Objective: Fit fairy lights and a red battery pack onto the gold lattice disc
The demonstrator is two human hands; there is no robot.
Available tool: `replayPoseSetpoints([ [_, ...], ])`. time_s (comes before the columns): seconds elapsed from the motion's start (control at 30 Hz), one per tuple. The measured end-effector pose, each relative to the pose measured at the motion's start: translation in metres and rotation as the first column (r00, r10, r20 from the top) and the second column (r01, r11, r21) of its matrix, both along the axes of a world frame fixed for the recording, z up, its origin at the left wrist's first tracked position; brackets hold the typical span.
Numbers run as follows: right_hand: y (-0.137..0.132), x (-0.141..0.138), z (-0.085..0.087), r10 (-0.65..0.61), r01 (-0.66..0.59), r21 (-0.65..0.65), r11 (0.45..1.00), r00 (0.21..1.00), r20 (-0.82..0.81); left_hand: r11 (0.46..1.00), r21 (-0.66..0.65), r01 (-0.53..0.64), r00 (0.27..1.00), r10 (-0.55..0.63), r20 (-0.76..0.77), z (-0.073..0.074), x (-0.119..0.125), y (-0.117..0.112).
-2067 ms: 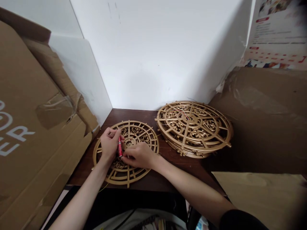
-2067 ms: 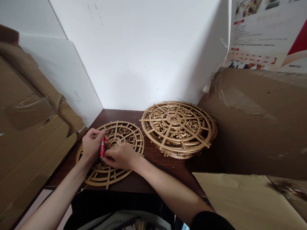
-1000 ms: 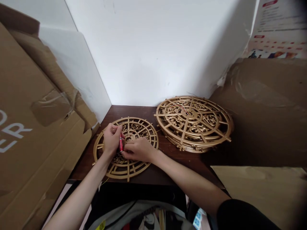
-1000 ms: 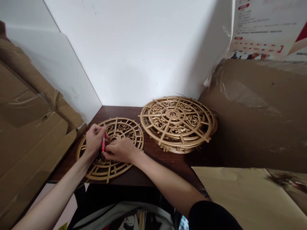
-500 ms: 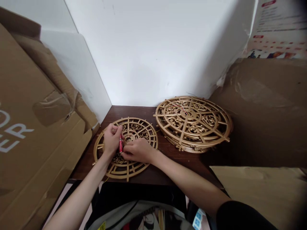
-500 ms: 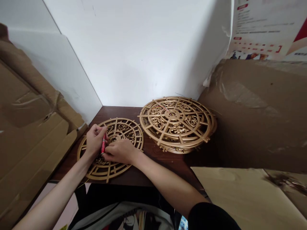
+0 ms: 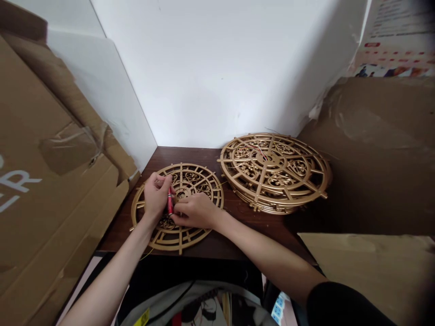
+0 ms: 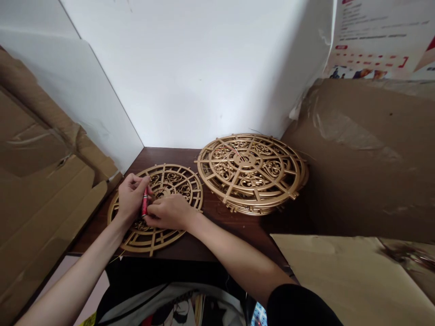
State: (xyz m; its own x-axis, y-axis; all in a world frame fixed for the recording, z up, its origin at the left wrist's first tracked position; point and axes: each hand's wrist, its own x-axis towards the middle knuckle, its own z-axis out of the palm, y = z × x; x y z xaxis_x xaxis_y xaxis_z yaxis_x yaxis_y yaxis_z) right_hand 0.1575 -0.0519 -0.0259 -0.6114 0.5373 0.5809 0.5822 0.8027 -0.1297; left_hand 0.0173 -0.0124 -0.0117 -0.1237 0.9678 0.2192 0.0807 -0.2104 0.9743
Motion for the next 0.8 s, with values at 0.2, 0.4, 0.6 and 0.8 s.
replayPoseSetpoints([
  [0.2, 0.000, 0.001, 0.001, 0.018, -0.018, -0.024, 1.000, 1.000, -0.025, 1.000, -0.023, 0.009, 1.000, -0.009, 0.015, -0.002, 0.000, 0.001],
  [0.4, -0.002, 0.001, 0.003, 0.045, -0.090, -0.208, 0.974, 0.976, -0.213, 1.000, -0.024, -0.002, 0.999, 0.003, 0.043, -0.004, -0.002, 0.003],
  [0.6, 0.004, 0.007, 0.017, -0.264, -0.371, -0.565, 0.737, 0.611, -0.746, 0.999, -0.041, -0.034, 0.990, 0.039, 0.135, 0.001, -0.006, 0.001],
  [0.8, 0.019, 0.015, 0.018, -0.425, -0.489, -0.542, 0.684, 0.336, -0.840, 0.990, 0.056, 0.130, 0.950, -0.141, 0.278, 0.016, -0.003, -0.012],
])
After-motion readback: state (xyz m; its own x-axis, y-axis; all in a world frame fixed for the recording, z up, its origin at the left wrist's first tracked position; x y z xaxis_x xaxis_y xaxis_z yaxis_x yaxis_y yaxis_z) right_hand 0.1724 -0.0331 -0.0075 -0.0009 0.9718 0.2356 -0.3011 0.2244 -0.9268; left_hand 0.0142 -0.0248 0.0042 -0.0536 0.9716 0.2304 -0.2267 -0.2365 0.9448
